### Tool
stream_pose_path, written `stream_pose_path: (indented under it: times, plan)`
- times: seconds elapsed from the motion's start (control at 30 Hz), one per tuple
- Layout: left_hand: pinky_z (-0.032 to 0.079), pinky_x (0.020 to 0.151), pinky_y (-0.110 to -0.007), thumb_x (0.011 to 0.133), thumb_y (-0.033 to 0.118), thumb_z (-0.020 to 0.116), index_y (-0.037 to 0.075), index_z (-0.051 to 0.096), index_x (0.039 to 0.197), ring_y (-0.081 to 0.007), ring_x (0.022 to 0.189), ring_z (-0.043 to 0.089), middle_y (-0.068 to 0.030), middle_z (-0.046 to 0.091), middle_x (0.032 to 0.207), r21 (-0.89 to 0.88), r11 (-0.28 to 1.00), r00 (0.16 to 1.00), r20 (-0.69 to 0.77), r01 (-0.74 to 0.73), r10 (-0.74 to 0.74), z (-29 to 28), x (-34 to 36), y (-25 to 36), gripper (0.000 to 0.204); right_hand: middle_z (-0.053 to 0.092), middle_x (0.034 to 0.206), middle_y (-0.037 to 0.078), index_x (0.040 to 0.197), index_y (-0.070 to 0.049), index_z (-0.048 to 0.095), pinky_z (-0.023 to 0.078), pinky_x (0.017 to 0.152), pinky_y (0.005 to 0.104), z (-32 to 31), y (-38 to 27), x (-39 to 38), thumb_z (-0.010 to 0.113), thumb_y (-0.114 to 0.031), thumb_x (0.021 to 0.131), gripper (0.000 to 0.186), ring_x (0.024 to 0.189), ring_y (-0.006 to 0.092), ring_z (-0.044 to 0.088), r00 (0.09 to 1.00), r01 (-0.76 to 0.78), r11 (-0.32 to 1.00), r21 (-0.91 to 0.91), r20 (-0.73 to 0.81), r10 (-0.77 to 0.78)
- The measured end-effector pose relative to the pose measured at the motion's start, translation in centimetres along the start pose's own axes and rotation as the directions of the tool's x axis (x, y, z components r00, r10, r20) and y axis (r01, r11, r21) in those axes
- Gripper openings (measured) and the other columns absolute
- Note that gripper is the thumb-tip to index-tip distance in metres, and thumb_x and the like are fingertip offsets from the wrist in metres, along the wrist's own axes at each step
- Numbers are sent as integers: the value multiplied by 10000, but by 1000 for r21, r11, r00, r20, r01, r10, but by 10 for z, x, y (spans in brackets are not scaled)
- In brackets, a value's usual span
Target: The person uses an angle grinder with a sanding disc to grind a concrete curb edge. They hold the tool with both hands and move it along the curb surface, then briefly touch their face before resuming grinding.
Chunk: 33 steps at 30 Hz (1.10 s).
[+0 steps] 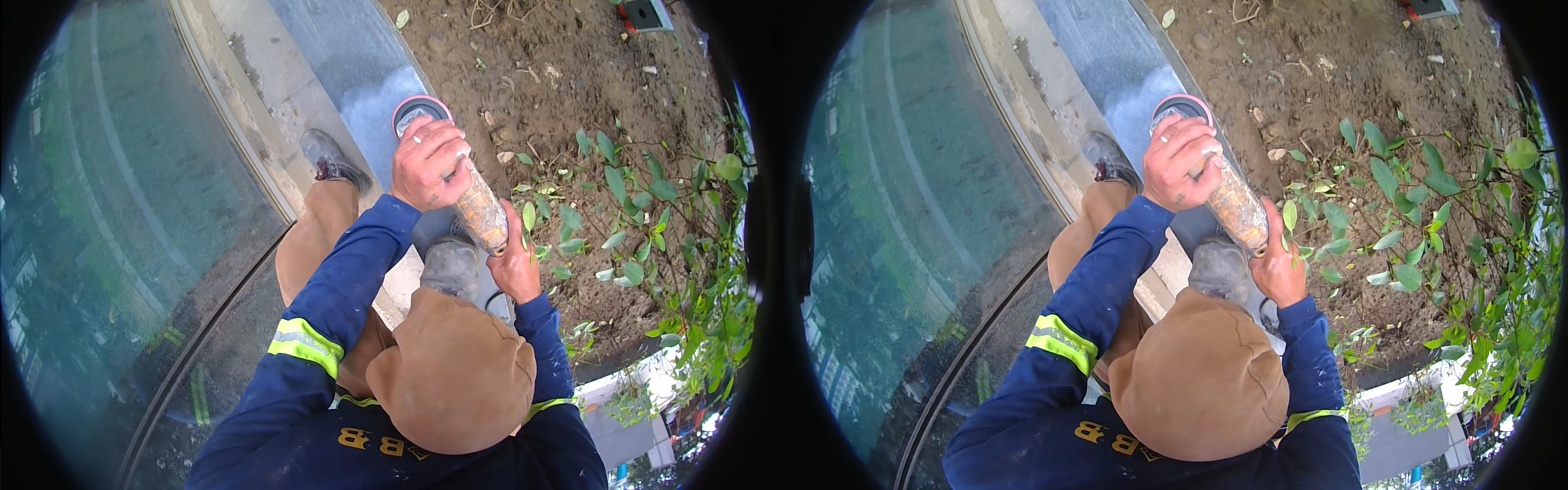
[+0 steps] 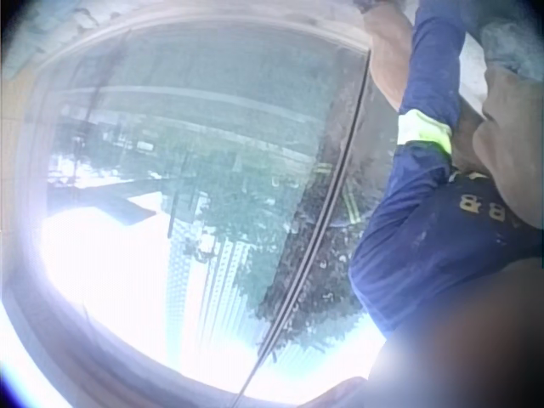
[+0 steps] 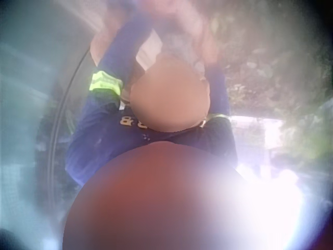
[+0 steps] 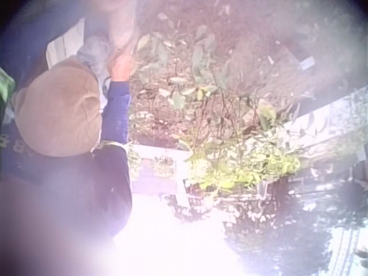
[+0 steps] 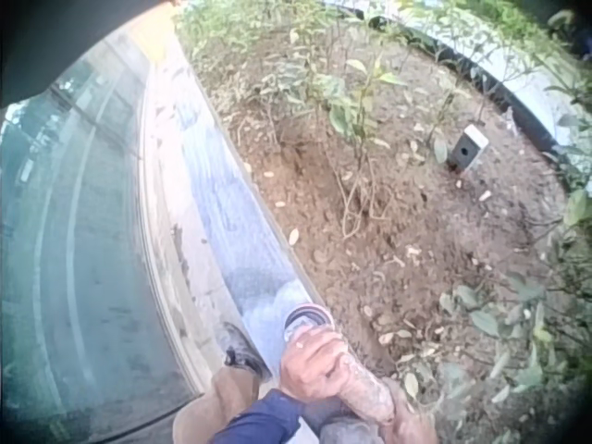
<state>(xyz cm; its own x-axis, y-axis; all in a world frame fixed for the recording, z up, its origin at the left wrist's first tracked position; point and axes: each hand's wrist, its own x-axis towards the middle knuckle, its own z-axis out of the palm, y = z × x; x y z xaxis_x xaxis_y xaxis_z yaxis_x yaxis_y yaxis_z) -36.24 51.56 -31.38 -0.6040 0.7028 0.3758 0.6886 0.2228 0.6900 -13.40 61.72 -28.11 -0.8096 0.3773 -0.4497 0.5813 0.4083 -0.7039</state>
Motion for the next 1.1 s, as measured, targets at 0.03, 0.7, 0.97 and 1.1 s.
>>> stream_pose_path:
  times: [0.03,0.7,0.97,1.1]
  plan:
    - [495,972,-481,700,72,720,75,706,884,-306,979,711,-97,723,982,7,1000,1000,-15,-11,12,1,3,-3,185,674,1205,251,1558,-163,326,568,842,518,0,1,6,686,-9,793,859,1011,487,663,1000,7,1000,5,8,-7]
    - [473,1004,-472,724,81,705,82,713,890,-305,992,711,-90,732,981,88,995,999,24,42,-44,-18,-10,-13,167,689,1132,265,1559,-155,314,548,829,533,1,-13,19,660,46,726,924,967,501,663,963,-159,986,57,230,142]
    - [481,986,-471,724,80,714,88,702,890,-296,985,707,-88,728,981,36,999,1000,17,-5,4,-3,12,-16,167,700,1040,279,1544,-173,328,541,813,555,-2,-10,22,625,64,768,864,966,510,659,995,-84,989,120,68,76]
    - [483,984,-469,722,81,720,85,709,883,-295,976,708,-87,730,970,64,998,999,28,13,-15,-13,8,-21,161,699,1062,283,1546,-178,319,542,813,555,1,-12,25,643,36,786,853,958,511,663,985,-102,991,87,146,89]
